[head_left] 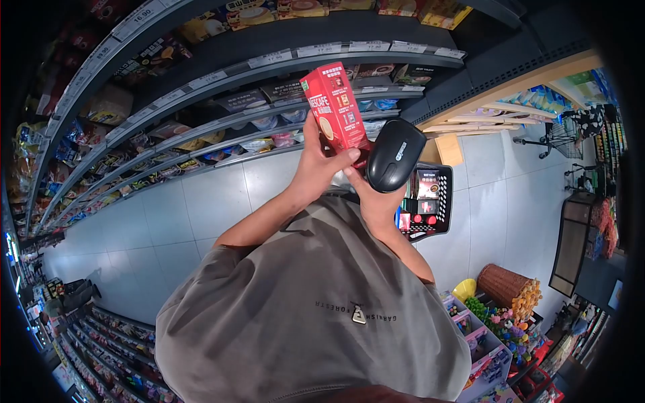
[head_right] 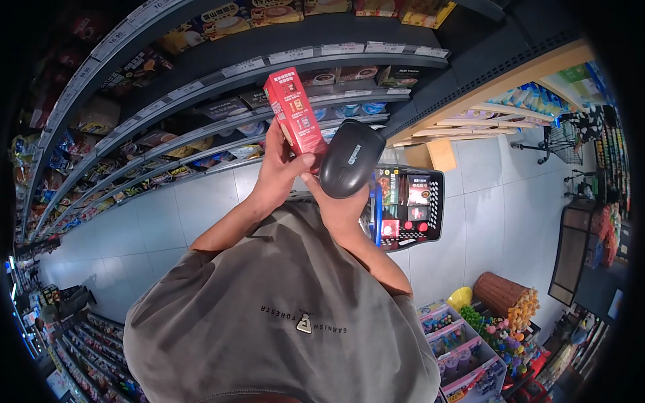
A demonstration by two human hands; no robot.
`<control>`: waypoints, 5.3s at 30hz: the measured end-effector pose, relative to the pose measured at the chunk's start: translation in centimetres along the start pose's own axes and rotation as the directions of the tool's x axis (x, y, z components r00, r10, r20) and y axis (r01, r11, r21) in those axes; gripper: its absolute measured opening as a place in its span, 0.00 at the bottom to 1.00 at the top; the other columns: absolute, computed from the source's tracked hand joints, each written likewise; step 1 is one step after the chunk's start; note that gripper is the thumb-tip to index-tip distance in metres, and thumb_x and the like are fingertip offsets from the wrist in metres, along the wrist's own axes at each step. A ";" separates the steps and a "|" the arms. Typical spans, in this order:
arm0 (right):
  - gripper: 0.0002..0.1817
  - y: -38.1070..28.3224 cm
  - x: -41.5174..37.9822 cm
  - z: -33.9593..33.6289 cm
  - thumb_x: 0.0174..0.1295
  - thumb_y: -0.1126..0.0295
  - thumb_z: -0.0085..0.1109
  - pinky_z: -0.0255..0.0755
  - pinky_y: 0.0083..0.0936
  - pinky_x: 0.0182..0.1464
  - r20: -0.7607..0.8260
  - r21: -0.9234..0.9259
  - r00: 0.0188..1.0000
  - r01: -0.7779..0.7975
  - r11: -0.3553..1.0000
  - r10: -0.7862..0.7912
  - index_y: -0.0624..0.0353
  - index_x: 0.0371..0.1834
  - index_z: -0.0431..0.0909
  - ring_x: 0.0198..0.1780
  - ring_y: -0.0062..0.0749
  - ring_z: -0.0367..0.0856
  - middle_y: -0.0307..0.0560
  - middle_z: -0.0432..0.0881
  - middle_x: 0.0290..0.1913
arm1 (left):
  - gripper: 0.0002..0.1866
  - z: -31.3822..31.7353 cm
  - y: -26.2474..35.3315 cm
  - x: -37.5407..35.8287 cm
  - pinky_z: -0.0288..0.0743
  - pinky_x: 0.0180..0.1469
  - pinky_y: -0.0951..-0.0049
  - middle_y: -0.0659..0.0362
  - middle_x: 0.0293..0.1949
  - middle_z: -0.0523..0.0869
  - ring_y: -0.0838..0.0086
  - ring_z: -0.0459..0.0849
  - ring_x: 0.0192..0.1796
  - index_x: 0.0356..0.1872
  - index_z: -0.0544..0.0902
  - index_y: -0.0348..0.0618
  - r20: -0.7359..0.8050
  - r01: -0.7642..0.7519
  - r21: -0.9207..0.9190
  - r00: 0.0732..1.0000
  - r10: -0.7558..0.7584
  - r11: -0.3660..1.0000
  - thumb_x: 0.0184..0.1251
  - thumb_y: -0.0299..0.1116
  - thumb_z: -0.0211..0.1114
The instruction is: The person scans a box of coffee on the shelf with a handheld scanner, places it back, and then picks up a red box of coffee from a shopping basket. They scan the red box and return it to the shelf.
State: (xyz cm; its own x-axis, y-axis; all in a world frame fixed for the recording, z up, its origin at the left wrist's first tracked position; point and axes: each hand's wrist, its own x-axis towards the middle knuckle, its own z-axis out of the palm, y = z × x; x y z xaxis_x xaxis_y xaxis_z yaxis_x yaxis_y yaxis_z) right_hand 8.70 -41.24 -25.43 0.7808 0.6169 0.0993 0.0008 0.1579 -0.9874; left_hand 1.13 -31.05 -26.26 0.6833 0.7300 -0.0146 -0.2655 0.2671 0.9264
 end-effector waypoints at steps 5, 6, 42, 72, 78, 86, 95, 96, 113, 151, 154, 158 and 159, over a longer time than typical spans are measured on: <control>0.19 0.9 0.4 -0.6 0.54 0.75 0.73 0.73 0.18 0.38 0.032 0.165 0.994 -0.112 0.980 0.108 0.65 0.47 0.75 0.35 0.20 0.79 0.39 0.81 0.36 | 0.41 -0.9 -1.1 -0.1 0.68 0.66 0.61 0.52 0.61 0.71 0.64 0.73 0.63 0.72 0.55 0.42 -0.012 0.049 -0.316 0.998 -0.055 0.947 0.58 0.31 0.66; 0.17 0.8 0.5 -0.7 0.57 0.72 0.71 0.72 0.17 0.36 0.057 0.208 0.992 -0.119 0.971 0.109 0.65 0.46 0.75 0.34 0.19 0.78 0.38 0.80 0.34 | 0.40 -1.0 -1.3 -0.2 0.69 0.64 0.60 0.51 0.61 0.72 0.63 0.75 0.61 0.71 0.57 0.41 -0.004 0.039 -0.329 0.999 -0.043 0.944 0.58 0.33 0.66; 0.15 0.5 1.7 -1.0 0.56 0.80 0.67 0.71 0.20 0.37 0.104 0.355 0.941 -0.337 0.872 0.321 0.63 0.46 0.76 0.33 0.20 0.77 0.40 0.81 0.37 | 0.29 -1.4 -2.3 -1.6 0.56 0.73 0.54 0.55 0.70 0.66 0.62 0.65 0.71 0.73 0.56 0.44 0.139 0.016 -0.629 0.986 0.092 0.777 0.72 0.38 0.48; 0.27 -0.7 0.8 0.0 0.51 0.84 0.70 0.70 0.17 0.40 -0.072 0.282 0.994 -0.053 0.958 0.076 0.67 0.56 0.71 0.38 0.17 0.75 0.40 0.78 0.41 | 0.24 -2.4 -2.9 -0.7 0.67 0.66 0.63 0.56 0.64 0.74 0.69 0.74 0.65 0.69 0.63 0.37 0.040 0.061 -0.449 0.998 -0.049 0.892 0.76 0.30 0.52; 0.28 -1.0 0.5 -0.5 0.48 0.84 0.71 0.72 0.17 0.44 0.004 0.172 0.995 -0.098 0.980 0.098 0.68 0.54 0.72 0.42 0.19 0.76 0.41 0.77 0.44 | 0.23 -2.7 -3.4 -0.7 0.66 0.68 0.60 0.55 0.64 0.74 0.67 0.73 0.65 0.69 0.64 0.37 0.079 0.088 -0.478 0.995 -0.057 0.874 0.76 0.28 0.50; 0.29 -0.5 0.2 -0.5 0.50 0.82 0.71 0.72 0.23 0.51 0.025 0.037 0.996 0.086 0.996 -0.087 0.67 0.56 0.70 0.49 0.25 0.77 0.47 0.78 0.51 | 0.23 -2.7 -3.5 -0.7 0.65 0.68 0.58 0.55 0.64 0.75 0.66 0.74 0.66 0.68 0.65 0.38 0.143 0.119 -0.532 0.989 -0.049 0.839 0.75 0.29 0.52; 0.33 -0.3 -0.1 -0.3 0.50 0.84 0.70 0.71 0.26 0.57 0.042 0.031 0.994 0.097 0.995 -0.098 0.67 0.60 0.67 0.54 0.29 0.76 0.50 0.76 0.56 | 0.24 -2.7 -3.4 -0.8 0.65 0.69 0.59 0.54 0.64 0.75 0.66 0.73 0.65 0.68 0.66 0.39 0.178 0.149 -0.554 0.982 -0.058 0.819 0.74 0.32 0.55; 0.32 -0.3 -0.1 -0.2 0.49 0.83 0.72 0.72 0.24 0.54 0.022 0.019 0.993 0.115 0.993 -0.115 0.66 0.58 0.68 0.52 0.27 0.77 0.48 0.77 0.54 | 0.24 -2.7 -3.4 -0.8 0.65 0.69 0.59 0.54 0.64 0.75 0.65 0.74 0.65 0.67 0.66 0.38 0.174 0.150 -0.554 0.983 -0.062 0.819 0.74 0.33 0.56; 0.19 -1.7 -1.6 -1.9 0.53 0.83 0.65 0.76 0.22 0.45 0.297 -0.094 0.946 -0.104 0.990 0.128 0.66 0.50 0.76 0.43 0.24 0.82 0.44 0.82 0.47 | 0.21 -3.5 -2.6 -0.4 0.75 0.61 0.67 0.55 0.55 0.81 0.69 0.81 0.55 0.61 0.72 0.38 0.013 0.302 -0.634 0.925 -0.380 0.712 0.77 0.43 0.53; 0.31 -1.0 -2.0 -1.5 0.56 0.80 0.64 0.76 0.25 0.48 0.160 0.121 0.971 -0.201 0.972 0.180 0.67 0.65 0.66 0.53 0.35 0.81 0.55 0.78 0.59 | 0.22 -6.8 -2.9 -1.3 0.72 0.41 0.71 0.49 0.53 0.78 0.68 0.79 0.47 0.62 0.70 0.34 0.448 0.479 -0.831 0.878 -0.169 0.284 0.74 0.38 0.48; 0.28 -0.7 -1.3 -1.0 0.59 0.76 0.64 0.75 0.24 0.45 0.075 0.172 0.980 -0.194 0.966 0.184 0.69 0.63 0.67 0.49 0.33 0.82 0.56 0.79 0.59 | 0.26 -6.4 -2.3 -1.6 0.68 0.36 0.75 0.50 0.52 0.76 0.71 0.74 0.42 0.64 0.66 0.35 0.490 0.528 -0.821 0.847 -0.207 0.217 0.73 0.42 0.52; 0.24 -0.1 -0.3 -0.5 0.60 0.74 0.64 0.73 0.21 0.40 0.017 0.223 0.982 -0.186 0.957 0.187 0.71 0.59 0.70 0.41 0.27 0.81 0.57 0.81 0.56 | 0.34 -6.3 -1.9 -2.0 0.67 0.32 0.76 0.52 0.47 0.73 0.74 0.72 0.37 0.68 0.58 0.31 0.584 0.616 -0.780 0.779 -0.227 0.109 0.73 0.47 0.53; 0.24 -0.2 -0.1 -0.5 0.60 0.74 0.64 0.73 0.21 0.40 0.010 0.228 0.984 -0.175 0.958 0.177 0.71 0.59 0.70 0.41 0.27 0.81 0.57 0.81 0.56 | 0.35 -6.4 -1.8 -2.1 0.67 0.30 0.76 0.52 0.47 0.73 0.75 0.72 0.36 0.69 0.57 0.30 0.611 0.644 -0.756 0.759 -0.226 0.118 0.73 0.48 0.53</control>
State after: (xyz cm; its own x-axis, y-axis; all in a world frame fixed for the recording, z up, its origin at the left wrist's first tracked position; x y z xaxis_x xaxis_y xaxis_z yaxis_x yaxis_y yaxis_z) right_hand 8.92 -41.70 -25.32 0.7620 0.6431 -0.0758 -0.2782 0.2194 -0.9351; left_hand -4.15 -29.05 -30.33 0.9940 0.1090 0.0096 -0.1053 0.9771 -0.1847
